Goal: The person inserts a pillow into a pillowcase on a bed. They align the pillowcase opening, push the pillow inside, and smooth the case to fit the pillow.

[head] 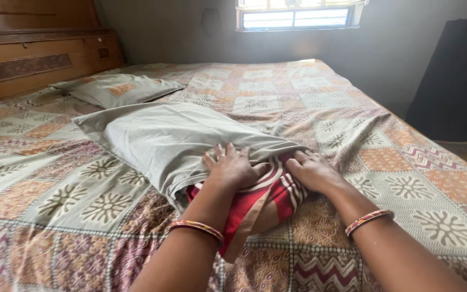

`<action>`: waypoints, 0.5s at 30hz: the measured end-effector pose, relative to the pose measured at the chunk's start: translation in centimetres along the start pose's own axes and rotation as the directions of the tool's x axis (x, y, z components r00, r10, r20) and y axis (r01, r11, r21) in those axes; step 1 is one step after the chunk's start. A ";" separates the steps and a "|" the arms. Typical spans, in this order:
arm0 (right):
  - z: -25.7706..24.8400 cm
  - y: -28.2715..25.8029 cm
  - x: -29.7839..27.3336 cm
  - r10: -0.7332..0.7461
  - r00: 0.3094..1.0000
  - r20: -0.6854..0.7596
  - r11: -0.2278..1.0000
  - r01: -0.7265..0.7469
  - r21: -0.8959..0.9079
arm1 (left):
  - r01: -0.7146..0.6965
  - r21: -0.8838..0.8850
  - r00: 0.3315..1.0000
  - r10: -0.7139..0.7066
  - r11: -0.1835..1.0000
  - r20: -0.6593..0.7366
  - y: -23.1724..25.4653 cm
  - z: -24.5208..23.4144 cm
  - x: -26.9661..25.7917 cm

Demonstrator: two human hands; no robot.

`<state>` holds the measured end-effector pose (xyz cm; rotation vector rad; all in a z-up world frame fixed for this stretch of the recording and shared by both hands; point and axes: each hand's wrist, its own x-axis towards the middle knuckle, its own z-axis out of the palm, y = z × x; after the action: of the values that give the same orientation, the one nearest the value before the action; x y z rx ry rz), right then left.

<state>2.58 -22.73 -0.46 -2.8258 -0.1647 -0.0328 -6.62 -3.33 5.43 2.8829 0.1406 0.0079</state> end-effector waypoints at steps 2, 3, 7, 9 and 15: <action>-0.4 0.4 0.2 0.022 1.000 0.015 0.999 -0.023 0.048 | -0.004 -0.026 1.000 0.003 1.000 -0.014 -0.1 0.8 0.6; -0.7 0.5 0.8 -0.028 1.000 -0.003 0.998 0.028 0.063 | -0.022 -0.025 0.998 0.021 0.999 -0.052 -0.4 1.2 0.9; -0.7 0.5 3.8 -0.023 0.997 0.077 0.999 0.021 0.029 | -0.144 -0.045 0.915 0.116 0.989 -0.386 -1.5 3.6 1.4; -0.4 0.6 4.7 0.005 0.999 0.043 0.997 -0.008 0.074 | -0.126 -0.044 0.930 0.102 0.991 -0.352 -1.8 3.8 1.8; 1.3 1.7 4.9 0.014 0.995 -0.098 0.992 -0.002 0.125 | -0.092 0.155 0.976 0.120 0.984 -0.183 -1.1 1.6 3.6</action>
<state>7.62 -23.40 -2.00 -2.6928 -0.1288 -0.1547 -3.12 -2.30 3.58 3.0275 0.0223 0.3087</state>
